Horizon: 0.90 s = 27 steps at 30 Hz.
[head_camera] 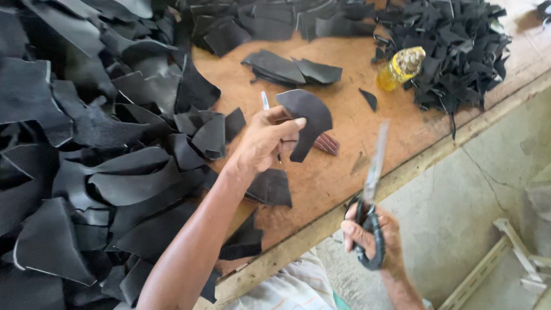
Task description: The person marks a piece of black leather with a white marker, then uses shears to cut the leather into a curved shape. The cut piece is folded and placed into a growing stack of similar pieces on the table.
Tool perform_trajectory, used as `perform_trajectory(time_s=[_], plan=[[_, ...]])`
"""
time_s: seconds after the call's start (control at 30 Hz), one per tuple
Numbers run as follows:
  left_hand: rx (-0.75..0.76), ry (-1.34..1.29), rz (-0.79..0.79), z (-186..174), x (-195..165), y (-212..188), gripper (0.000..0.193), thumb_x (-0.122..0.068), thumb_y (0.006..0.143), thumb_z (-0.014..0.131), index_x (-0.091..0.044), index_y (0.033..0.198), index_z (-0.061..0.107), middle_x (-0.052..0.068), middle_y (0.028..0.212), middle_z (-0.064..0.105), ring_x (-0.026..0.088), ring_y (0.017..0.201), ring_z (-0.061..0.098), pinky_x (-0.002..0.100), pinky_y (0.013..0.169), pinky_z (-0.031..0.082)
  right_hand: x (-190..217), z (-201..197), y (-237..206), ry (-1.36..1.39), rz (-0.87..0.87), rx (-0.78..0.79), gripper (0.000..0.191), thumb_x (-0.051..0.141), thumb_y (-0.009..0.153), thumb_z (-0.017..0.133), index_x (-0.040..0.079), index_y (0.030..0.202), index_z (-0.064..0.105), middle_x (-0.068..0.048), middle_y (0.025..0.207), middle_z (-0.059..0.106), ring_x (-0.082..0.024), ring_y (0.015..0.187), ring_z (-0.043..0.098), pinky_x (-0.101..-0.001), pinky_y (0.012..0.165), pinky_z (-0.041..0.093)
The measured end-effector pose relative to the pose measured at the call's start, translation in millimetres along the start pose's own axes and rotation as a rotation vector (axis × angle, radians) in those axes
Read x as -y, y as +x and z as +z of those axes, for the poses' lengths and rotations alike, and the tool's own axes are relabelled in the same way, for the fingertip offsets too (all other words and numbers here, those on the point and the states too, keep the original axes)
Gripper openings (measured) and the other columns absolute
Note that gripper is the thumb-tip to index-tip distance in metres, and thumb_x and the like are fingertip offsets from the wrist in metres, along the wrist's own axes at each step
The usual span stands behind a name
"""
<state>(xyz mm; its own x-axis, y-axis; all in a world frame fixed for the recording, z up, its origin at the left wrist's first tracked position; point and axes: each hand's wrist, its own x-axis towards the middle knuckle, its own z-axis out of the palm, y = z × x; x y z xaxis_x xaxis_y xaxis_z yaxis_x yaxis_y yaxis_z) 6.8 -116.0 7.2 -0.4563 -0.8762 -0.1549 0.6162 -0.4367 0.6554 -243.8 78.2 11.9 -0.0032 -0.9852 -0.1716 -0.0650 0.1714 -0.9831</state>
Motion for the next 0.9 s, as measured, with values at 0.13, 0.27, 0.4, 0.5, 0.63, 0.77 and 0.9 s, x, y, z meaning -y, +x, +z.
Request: perform_trajectory(time_s=[0.13, 0.27, 0.4, 0.5, 0.63, 0.77, 0.9], plan=[[-0.011, -0.05, -0.115, -11, -9, -12, 0.007, -0.004, 0.095, 0.068, -0.006, 0.093, 0.062, -0.005, 0.074, 0.052, 0.006, 0.061, 0.046, 0.023, 0.05, 0.035, -1, 11, -1, -0.028, 0.045, 0.055, 0.018, 0.006, 0.086, 0.075, -0.002, 0.096, 0.063, -0.007, 0.063, 0.066, -0.014, 0.048, 0.062, -0.0257, 0.045, 0.048], [0.136, -0.097, -0.253, -21, -13, -23, 0.013, -0.011, 0.102, 0.065, -0.008, 0.091, 0.058, -0.005, 0.076, 0.051, 0.005, 0.063, 0.043, 0.021, 0.051, 0.034, 1, 14, 0, -0.009, 0.022, 0.072, 0.017, 0.007, 0.087, 0.074, -0.001, 0.096, 0.062, -0.006, 0.062, 0.065, -0.013, 0.05, 0.062, -0.0251, 0.047, 0.049], [0.217, -0.077, -0.293, -25, -18, -26, 0.029, -0.032, 0.105, 0.053, -0.008, 0.09, 0.057, 0.002, 0.078, 0.059, 0.014, 0.067, 0.055, 0.027, 0.056, 0.043, 6, 11, 0, -0.04, -0.031, 0.056, 0.016, 0.008, 0.09, 0.074, -0.002, 0.097, 0.063, -0.006, 0.061, 0.065, -0.012, 0.05, 0.061, -0.0253, 0.048, 0.05], [0.528, -0.341, -0.359, -23, -20, -23, 0.038, -0.04, 0.12, 0.046, -0.014, 0.094, 0.053, -0.002, 0.081, 0.056, 0.015, 0.071, 0.054, 0.027, 0.063, 0.044, 10, 9, -1, -0.034, -0.05, 0.035, 0.018, 0.009, 0.09, 0.074, -0.002, 0.099, 0.062, -0.006, 0.063, 0.064, -0.013, 0.052, 0.062, -0.026, 0.049, 0.051], [0.427, -0.014, -0.41, -19, -22, -18, 0.055, -0.056, 0.103, 0.038, -0.007, 0.104, 0.062, 0.004, 0.086, 0.068, 0.015, 0.069, 0.06, 0.026, 0.062, 0.05, 12, 4, -4, -0.019, -0.064, -0.001, 0.022, 0.009, 0.088, 0.075, -0.003, 0.102, 0.062, -0.006, 0.066, 0.065, -0.013, 0.054, 0.063, -0.0269, 0.049, 0.052], [0.639, -0.174, -0.473, -13, -27, -11, 0.055, -0.054, 0.117, 0.046, -0.002, 0.11, 0.062, -0.002, 0.086, 0.063, 0.009, 0.07, 0.055, 0.021, 0.06, 0.045, 13, 0, -4, -0.036, -0.106, -0.016, 0.022, 0.009, 0.089, 0.074, -0.003, 0.104, 0.062, -0.006, 0.067, 0.065, -0.013, 0.055, 0.063, -0.0262, 0.05, 0.052], [0.532, 0.546, -0.335, 3, -32, 0, 0.038, -0.028, 0.092, 0.068, -0.006, 0.123, 0.064, -0.01, 0.092, 0.069, 0.001, 0.073, 0.059, 0.019, 0.06, 0.047, 16, -5, -5, -0.052, -0.137, -0.041, 0.021, 0.007, 0.09, 0.074, -0.003, 0.104, 0.062, -0.006, 0.069, 0.065, -0.013, 0.056, 0.064, -0.0265, 0.051, 0.053]])
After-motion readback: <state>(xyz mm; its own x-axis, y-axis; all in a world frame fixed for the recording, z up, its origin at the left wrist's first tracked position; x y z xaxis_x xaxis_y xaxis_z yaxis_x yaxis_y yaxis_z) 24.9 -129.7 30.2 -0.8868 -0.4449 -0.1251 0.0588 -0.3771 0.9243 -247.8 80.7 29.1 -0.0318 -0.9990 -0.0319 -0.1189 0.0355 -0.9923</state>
